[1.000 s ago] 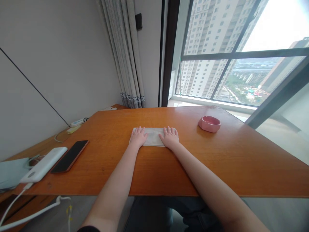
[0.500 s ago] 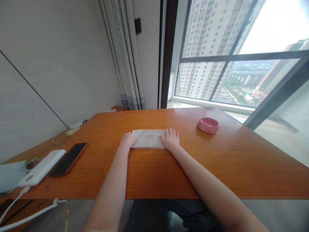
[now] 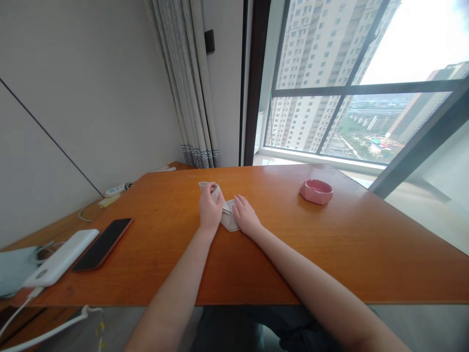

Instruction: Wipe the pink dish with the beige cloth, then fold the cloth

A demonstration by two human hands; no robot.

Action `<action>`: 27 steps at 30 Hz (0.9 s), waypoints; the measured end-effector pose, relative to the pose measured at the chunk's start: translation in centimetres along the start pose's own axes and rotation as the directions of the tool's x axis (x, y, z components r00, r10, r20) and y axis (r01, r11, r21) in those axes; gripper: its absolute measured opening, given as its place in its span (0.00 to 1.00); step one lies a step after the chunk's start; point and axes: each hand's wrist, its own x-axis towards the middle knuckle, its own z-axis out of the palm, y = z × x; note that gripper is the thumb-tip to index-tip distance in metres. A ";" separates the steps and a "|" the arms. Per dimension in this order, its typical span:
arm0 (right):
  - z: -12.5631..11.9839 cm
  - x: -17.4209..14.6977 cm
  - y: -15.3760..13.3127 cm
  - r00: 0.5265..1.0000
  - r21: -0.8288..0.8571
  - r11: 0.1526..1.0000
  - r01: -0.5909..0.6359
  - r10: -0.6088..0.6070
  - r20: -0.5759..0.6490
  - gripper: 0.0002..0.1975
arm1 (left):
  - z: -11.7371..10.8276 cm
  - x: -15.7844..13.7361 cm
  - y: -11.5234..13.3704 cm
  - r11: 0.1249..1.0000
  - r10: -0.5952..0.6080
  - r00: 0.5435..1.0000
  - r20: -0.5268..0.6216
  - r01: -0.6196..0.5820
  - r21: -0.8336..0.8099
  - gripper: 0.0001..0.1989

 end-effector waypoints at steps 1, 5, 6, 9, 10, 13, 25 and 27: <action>-0.1 0.3 0.2 1.000 0.070 0.998 -0.006 0.008 -0.030 0.27 | 0.7 -0.6 0.5 0.998 0.053 0.997 0.060 -0.052 -0.025 0.18; -1.4 1.2 2.2 0.995 0.227 0.971 -0.072 0.086 -0.051 0.24 | 3.1 -2.3 1.1 0.965 0.259 0.916 0.307 -0.236 -0.110 0.13; -1.9 1.2 2.8 0.998 0.208 0.977 -0.046 0.052 -0.027 0.21 | 3.4 -2.5 1.1 0.953 0.301 0.887 0.349 -0.273 -0.129 0.11; -3.1 1.2 4.2 0.996 0.049 0.997 0.067 -0.070 0.059 0.12 | 3.7 -2.8 1.0 0.935 0.356 0.839 0.412 -0.322 -0.152 0.10; -3.3 1.1 4.5 0.994 -0.004 0.996 0.086 -0.085 0.075 0.10 | 3.6 -2.9 1.0 0.936 0.351 0.833 0.428 -0.324 -0.136 0.11; -3.3 0.9 4.5 0.996 -0.080 0.995 0.063 -0.058 0.069 0.12 | 3.5 -3.2 1.0 0.935 0.307 0.810 0.499 -0.356 0.003 0.15; -3.4 2.1 5.6 0.993 0.073 0.993 -0.087 0.081 0.085 0.14 | 4.7 -3.7 0.7 0.886 0.283 0.654 0.701 -0.459 0.071 0.25; -3.2 2.2 5.6 0.992 0.079 0.992 -0.101 0.095 0.080 0.14 | 4.7 -3.8 1.1 0.888 0.289 0.663 0.691 -0.455 0.066 0.26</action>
